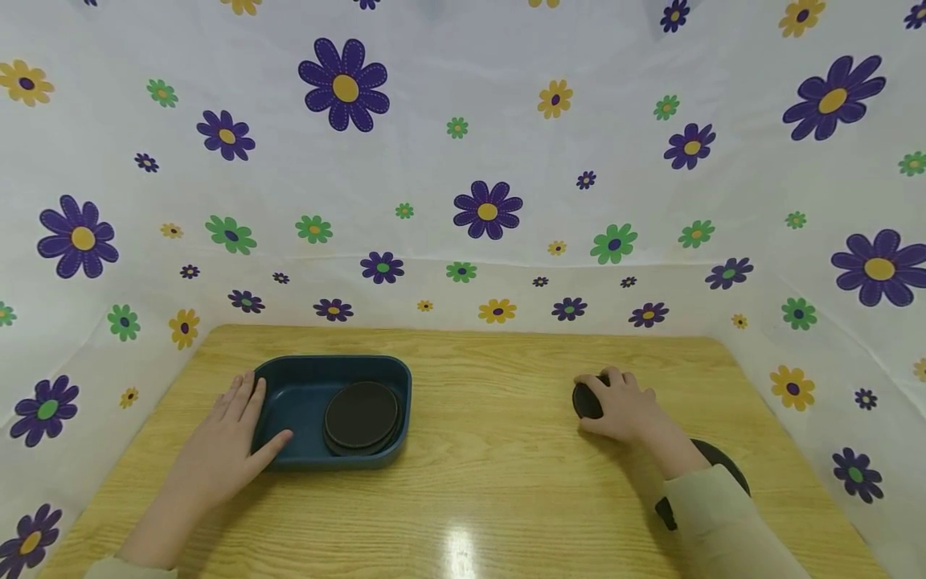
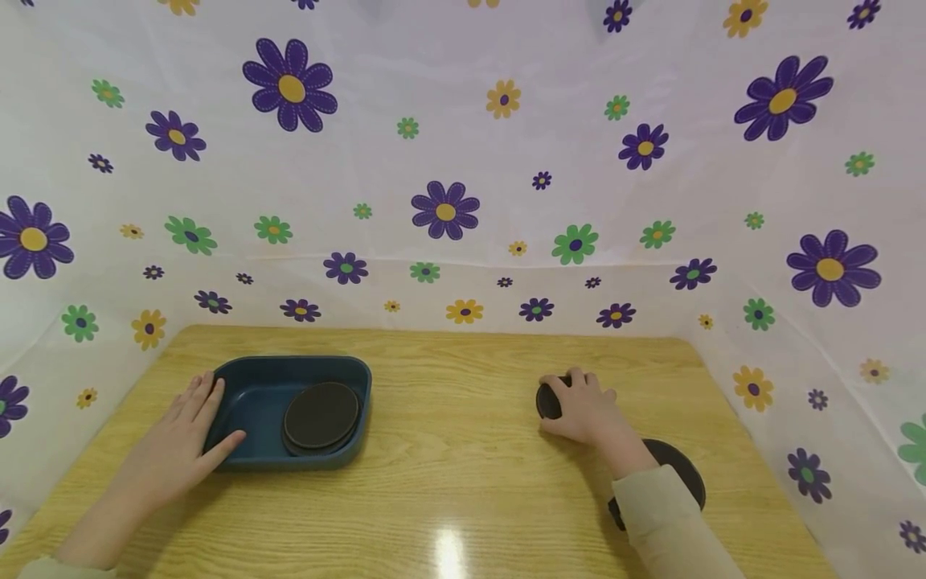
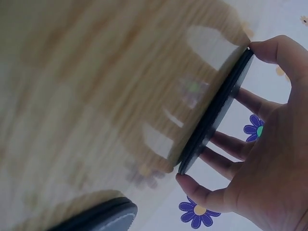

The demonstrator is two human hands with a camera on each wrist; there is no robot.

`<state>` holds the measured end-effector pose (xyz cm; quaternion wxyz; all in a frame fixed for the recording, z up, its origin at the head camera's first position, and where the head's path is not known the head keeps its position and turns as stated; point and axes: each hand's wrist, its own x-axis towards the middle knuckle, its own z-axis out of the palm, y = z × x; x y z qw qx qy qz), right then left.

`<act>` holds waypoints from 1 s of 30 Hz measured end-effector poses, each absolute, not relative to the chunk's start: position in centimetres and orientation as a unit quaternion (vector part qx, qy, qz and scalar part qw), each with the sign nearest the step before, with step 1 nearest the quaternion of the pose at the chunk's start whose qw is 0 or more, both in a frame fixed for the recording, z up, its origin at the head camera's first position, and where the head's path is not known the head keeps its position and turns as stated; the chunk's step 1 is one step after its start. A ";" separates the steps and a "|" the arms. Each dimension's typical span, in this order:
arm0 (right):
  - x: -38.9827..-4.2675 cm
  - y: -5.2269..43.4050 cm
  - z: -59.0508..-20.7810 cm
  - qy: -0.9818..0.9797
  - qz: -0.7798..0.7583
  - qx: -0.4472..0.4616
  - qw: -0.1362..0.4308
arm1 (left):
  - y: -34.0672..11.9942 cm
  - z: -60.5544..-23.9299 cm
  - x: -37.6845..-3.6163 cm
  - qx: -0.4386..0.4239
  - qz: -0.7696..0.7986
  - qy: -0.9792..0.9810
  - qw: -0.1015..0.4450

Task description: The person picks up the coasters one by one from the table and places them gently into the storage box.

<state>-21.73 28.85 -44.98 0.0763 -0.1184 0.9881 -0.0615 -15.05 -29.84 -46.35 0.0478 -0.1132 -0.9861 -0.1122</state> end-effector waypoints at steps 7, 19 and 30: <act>-21.7 28.5 -45.1 0.988 -0.051 -0.138 0.044 | -29.9 -46.5 -15.0 -0.114 -0.111 -0.986 0.050; -22.0 27.2 -44.9 0.985 -0.043 -0.166 0.018 | -29.8 -46.4 -15.0 -0.114 -0.115 -0.985 0.052; -22.2 24.4 -43.5 0.981 -0.027 -0.191 -0.002 | -29.7 -46.2 -14.9 -0.114 -0.116 -0.985 0.051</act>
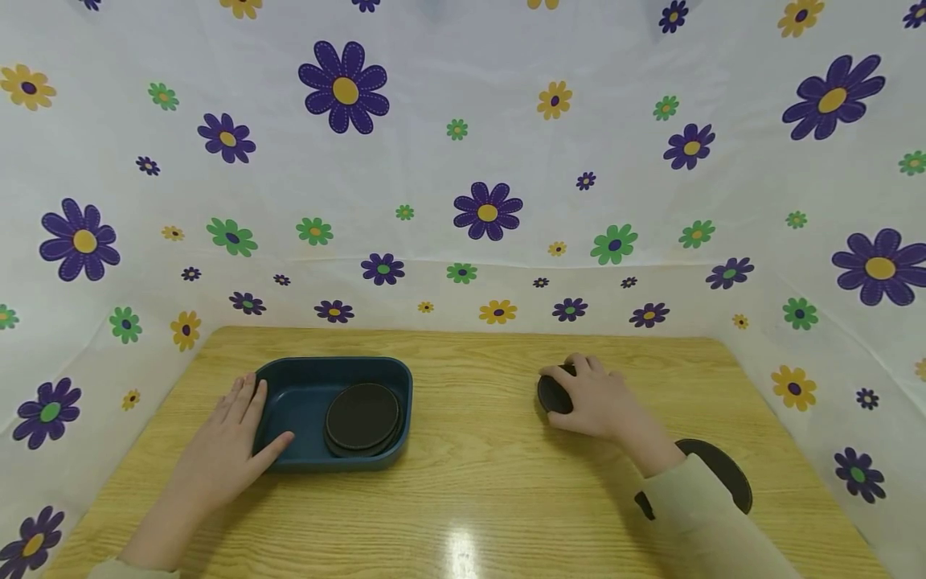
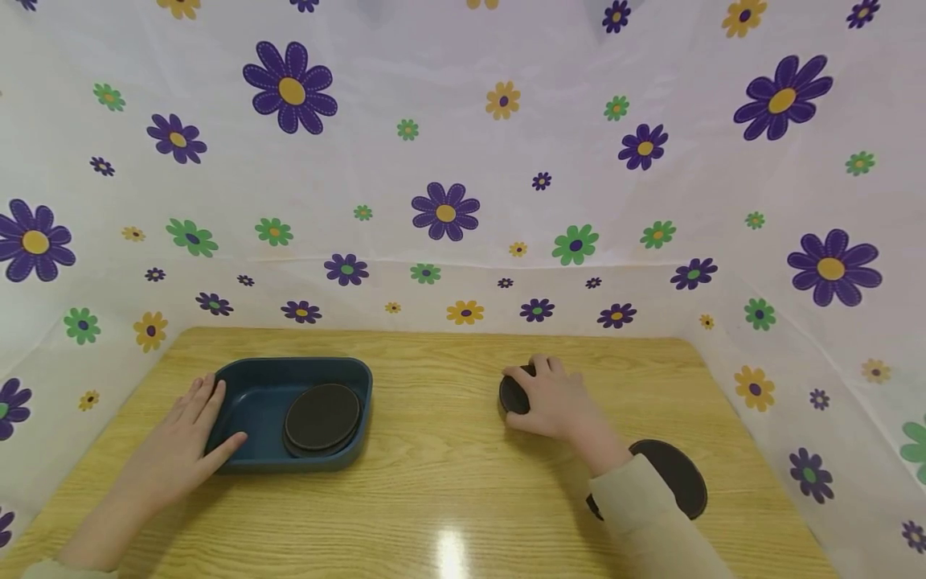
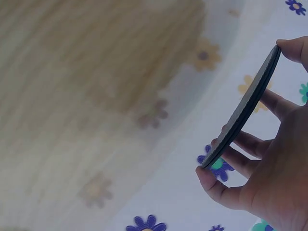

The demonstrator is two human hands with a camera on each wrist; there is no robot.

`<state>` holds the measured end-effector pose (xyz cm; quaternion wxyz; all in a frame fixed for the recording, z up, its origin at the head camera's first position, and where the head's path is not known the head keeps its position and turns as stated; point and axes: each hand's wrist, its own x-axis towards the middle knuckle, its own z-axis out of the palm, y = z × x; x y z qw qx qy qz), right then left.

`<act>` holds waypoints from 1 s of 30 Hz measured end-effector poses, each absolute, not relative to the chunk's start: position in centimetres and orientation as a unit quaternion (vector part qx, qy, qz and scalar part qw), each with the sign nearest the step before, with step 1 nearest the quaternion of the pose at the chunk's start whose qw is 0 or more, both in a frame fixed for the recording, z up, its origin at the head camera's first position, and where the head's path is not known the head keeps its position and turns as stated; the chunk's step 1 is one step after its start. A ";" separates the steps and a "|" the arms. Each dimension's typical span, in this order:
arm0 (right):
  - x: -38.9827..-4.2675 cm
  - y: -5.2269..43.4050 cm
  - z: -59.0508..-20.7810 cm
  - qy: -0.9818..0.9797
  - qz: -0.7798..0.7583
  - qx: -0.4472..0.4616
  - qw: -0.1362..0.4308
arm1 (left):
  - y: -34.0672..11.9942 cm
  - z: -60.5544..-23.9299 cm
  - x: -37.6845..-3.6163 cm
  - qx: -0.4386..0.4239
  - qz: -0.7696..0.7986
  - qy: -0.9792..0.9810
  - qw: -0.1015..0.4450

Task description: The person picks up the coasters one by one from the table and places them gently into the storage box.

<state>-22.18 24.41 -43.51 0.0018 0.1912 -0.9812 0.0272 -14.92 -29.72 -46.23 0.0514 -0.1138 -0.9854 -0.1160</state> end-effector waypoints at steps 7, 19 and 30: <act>-22.4 22.1 -42.7 -0.977 0.030 0.209 0.012 | -29.6 -46.1 -14.9 -0.113 -0.117 -0.985 0.051; -22.8 17.8 -41.5 -0.967 0.038 0.251 0.015 | -29.8 -46.5 -15.0 -0.115 -0.118 -0.985 0.052; -23.2 13.7 -40.6 -0.955 0.047 0.292 0.031 | -29.8 -46.4 -15.1 -0.114 -0.112 -0.986 0.050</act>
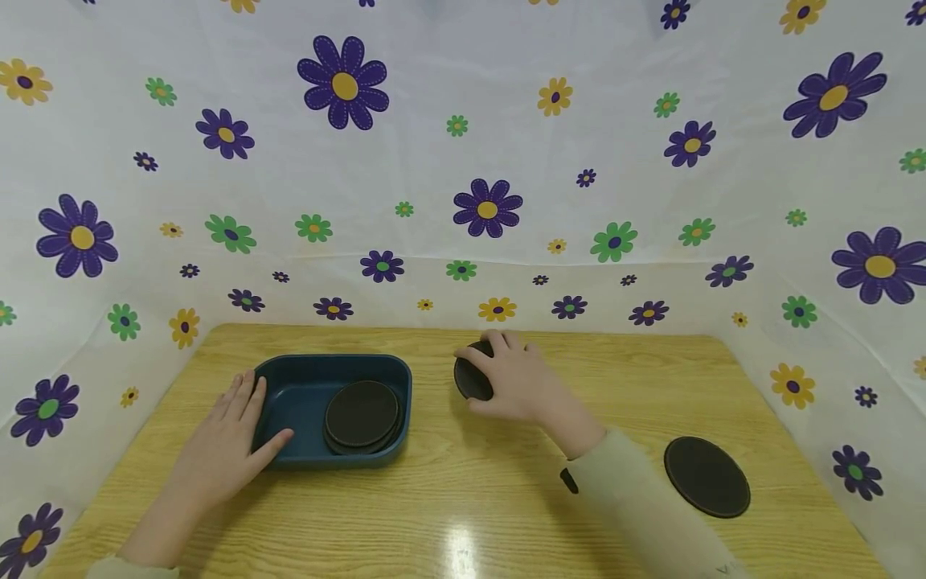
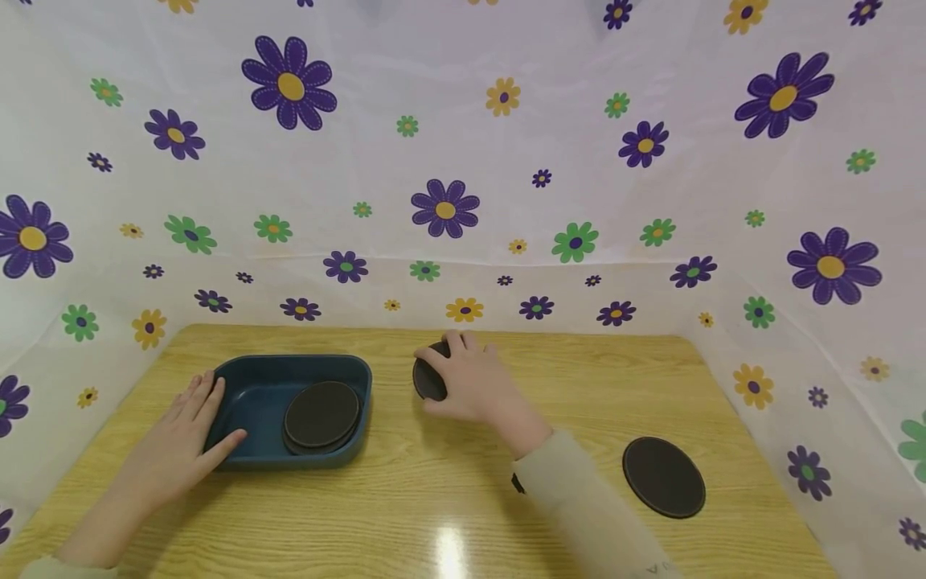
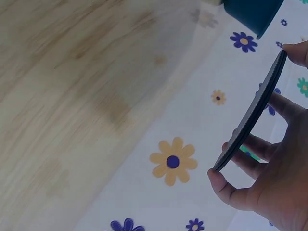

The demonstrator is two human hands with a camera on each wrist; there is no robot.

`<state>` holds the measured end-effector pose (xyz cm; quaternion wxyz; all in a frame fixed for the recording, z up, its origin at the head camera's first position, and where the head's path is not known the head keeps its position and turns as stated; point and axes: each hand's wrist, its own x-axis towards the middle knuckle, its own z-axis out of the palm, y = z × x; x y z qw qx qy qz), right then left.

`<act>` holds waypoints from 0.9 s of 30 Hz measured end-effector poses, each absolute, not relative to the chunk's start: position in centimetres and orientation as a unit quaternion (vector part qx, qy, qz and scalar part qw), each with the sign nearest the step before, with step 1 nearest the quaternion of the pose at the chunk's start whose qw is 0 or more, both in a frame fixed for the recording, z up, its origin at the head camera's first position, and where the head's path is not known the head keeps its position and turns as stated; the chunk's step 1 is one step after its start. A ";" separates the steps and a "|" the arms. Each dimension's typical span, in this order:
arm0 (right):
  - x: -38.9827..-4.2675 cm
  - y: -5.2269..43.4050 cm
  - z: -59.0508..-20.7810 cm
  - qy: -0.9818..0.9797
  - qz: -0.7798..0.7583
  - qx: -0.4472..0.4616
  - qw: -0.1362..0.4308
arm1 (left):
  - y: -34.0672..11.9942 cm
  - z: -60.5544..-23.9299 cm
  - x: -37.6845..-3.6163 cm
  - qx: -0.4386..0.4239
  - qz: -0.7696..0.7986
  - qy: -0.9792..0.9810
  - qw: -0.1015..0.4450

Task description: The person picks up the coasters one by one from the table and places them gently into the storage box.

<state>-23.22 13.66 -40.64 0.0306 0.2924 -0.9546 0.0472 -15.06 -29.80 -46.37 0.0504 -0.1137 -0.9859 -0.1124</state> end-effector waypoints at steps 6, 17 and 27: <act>-23.3 11.7 -40.1 -0.947 0.035 0.318 0.042 | -29.8 -46.2 -15.1 -0.115 -0.111 -0.986 0.053; -23.4 8.3 -39.7 -0.934 0.030 0.355 0.040 | -29.8 -46.3 -15.0 -0.117 -0.117 -0.984 0.058; -23.1 5.2 -39.7 -0.923 0.002 0.382 0.055 | -29.9 -46.4 -15.0 -0.116 -0.115 -0.985 0.050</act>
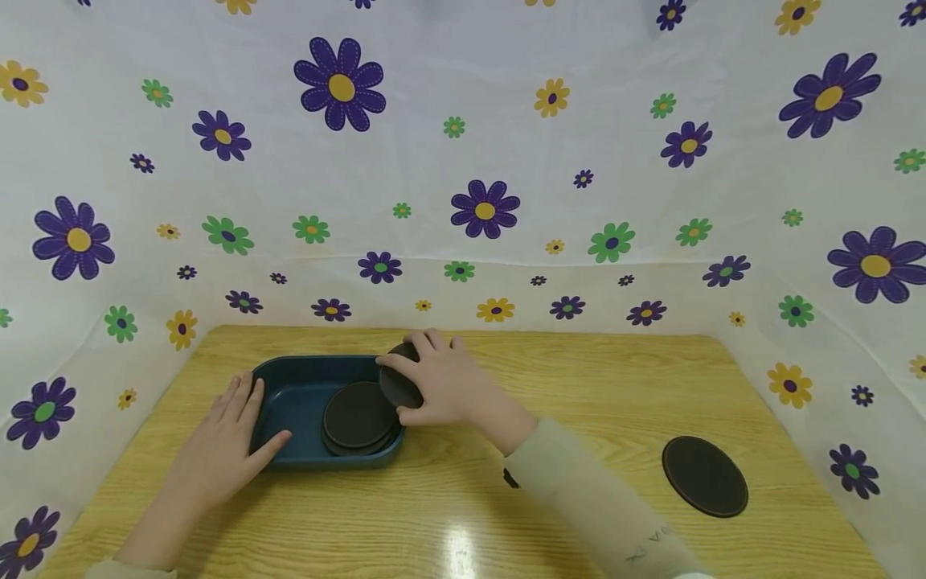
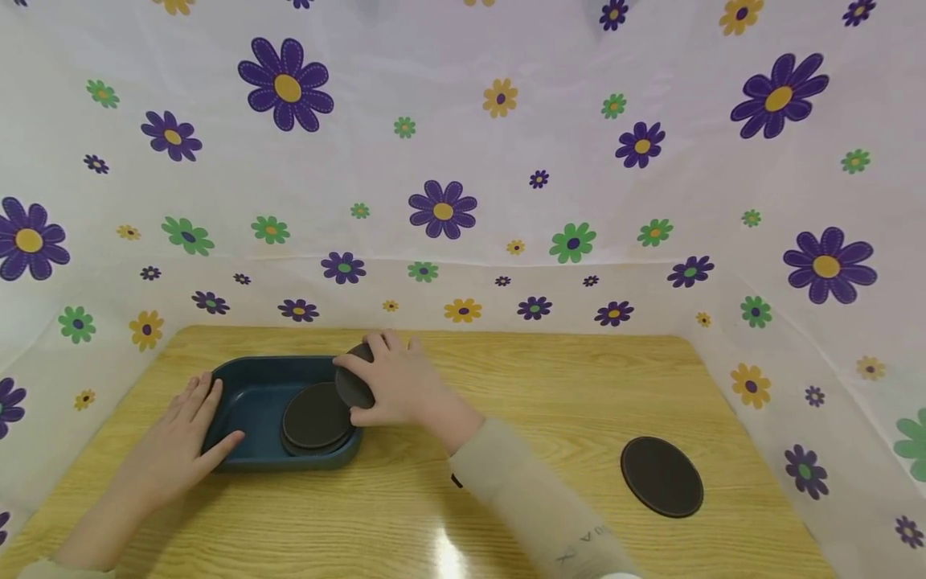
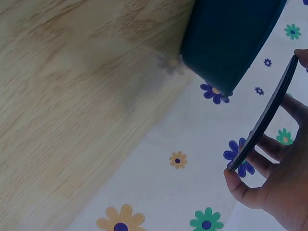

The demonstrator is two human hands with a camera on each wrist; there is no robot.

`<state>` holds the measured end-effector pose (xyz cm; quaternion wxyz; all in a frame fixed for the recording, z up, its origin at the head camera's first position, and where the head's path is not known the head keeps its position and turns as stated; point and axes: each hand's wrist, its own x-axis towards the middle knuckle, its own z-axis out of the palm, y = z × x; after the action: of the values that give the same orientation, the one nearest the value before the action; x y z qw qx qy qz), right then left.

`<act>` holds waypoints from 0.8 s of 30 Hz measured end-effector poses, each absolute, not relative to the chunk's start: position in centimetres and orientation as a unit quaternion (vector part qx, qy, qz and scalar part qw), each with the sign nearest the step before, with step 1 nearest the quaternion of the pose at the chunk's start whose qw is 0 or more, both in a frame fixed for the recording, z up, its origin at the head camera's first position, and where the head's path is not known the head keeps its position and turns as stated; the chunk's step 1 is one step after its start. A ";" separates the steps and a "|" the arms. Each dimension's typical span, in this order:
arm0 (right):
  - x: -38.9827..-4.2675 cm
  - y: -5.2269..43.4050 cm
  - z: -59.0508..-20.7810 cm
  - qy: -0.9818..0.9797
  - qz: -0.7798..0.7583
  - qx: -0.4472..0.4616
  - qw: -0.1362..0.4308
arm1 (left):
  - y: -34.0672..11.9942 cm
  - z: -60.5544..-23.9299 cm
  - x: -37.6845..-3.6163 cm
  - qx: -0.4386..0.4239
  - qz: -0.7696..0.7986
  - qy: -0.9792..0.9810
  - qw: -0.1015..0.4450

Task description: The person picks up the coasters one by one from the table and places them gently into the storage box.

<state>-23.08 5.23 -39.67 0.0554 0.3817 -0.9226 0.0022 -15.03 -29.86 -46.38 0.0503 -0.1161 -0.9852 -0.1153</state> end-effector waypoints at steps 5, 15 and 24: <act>-23.0 4.0 -39.8 -0.919 -0.008 0.389 0.056 | -29.8 -46.4 -15.0 -0.116 -0.115 -0.985 0.054; -23.0 1.6 -40.1 -0.914 -0.047 0.402 0.043 | -29.8 -46.4 -15.0 -0.117 -0.116 -0.985 0.050; -23.1 -0.7 -41.0 -0.904 -0.061 0.421 0.046 | -29.8 -46.5 -15.0 -0.119 -0.119 -0.984 0.055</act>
<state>-23.10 -0.75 -40.96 0.0461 0.4206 -0.9040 -0.0607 -14.96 -29.81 -46.47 0.0546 -0.1189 -0.9842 -0.1194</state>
